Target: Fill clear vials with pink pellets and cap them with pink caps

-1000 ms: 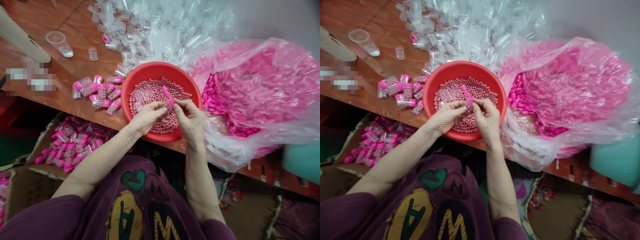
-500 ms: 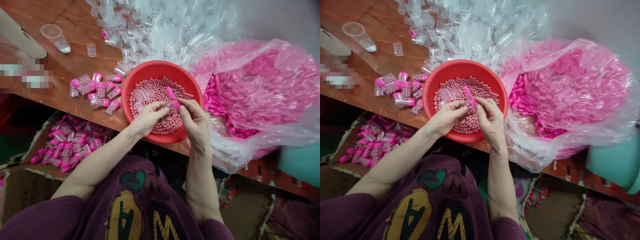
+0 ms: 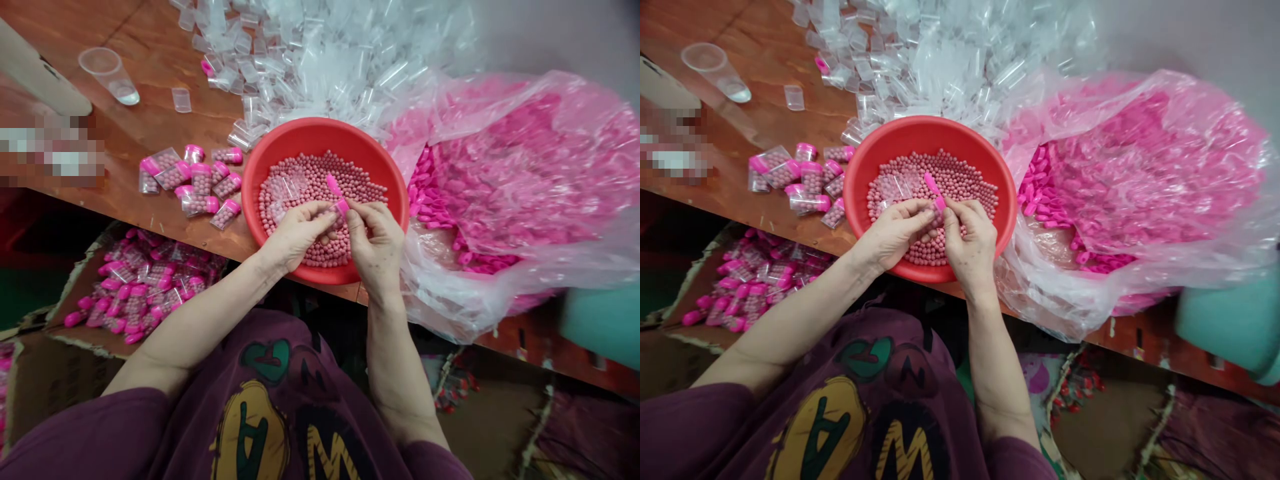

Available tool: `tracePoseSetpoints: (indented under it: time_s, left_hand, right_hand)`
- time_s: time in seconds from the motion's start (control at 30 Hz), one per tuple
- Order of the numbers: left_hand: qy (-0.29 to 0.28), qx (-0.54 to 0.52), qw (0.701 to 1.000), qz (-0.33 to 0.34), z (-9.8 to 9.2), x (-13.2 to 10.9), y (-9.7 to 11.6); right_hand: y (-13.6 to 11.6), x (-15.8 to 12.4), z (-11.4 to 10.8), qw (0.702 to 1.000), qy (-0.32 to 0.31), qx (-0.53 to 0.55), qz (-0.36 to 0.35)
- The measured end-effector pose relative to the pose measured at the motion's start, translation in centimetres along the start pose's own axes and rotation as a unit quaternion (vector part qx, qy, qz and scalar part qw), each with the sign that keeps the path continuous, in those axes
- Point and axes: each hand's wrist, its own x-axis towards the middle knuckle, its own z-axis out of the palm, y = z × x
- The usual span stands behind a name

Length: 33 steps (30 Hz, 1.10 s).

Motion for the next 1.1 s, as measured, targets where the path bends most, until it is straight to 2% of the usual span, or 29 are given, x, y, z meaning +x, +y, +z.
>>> tracePoseSetpoints:
  time_s: [0.17,0.27,0.33,0.43,0.53,0.6,0.67,0.77,0.9,0.97,1.1]
  left_hand:
    - [0.048,-0.019,0.999,-0.002,0.1,0.1,0.1]
    - [0.046,-0.025,0.999,0.008,0.2,0.1,0.2]
    - [0.027,-0.028,0.999,0.017,0.2,0.0,0.2]
    - [-0.034,-0.026,0.999,0.014,0.1,-0.2,0.3]
    - [-0.106,-0.002,0.994,-0.037,-0.2,-0.4,0.4]
    - [-0.108,-0.004,0.992,-0.064,-0.3,-0.3,0.4]
    - [-0.08,-0.026,0.994,-0.067,-0.5,-0.2,0.5]
    - [-0.044,-0.07,0.995,-0.051,-0.5,0.1,0.6]
    - [-0.014,-0.101,0.994,-0.046,-0.3,0.3,0.7]
    - [-0.01,-0.09,0.994,-0.054,-0.2,0.3,0.7]
    - [-0.031,-0.057,0.997,-0.042,0.0,0.1,0.6]
  right_hand:
    - [-0.1,-1.3,1.7,0.999,0.015,-0.02,-0.027]
    - [-0.7,-1.7,1.8,0.999,0.025,-0.021,-0.031]
    - [-0.8,-1.5,1.3,0.999,0.023,-0.01,-0.019]
    - [-0.3,-0.4,0.3,0.997,0.03,0.055,0.05]
    - [1.0,1.2,0.3,0.982,0.022,0.145,0.117]
    - [1.6,2.1,0.6,0.978,-0.016,0.172,0.118]
    - [1.6,2.3,0.8,0.979,-0.028,0.174,0.098]
    - [0.9,1.2,0.5,0.988,-0.002,0.139,0.064]
    - [0.7,-1.2,0.3,0.997,-0.067,-0.001,-0.029]
    - [1.2,-1.9,0.8,0.992,-0.07,-0.07,-0.077]
    - [2.0,-2.1,1.5,0.982,-0.027,-0.141,-0.126]
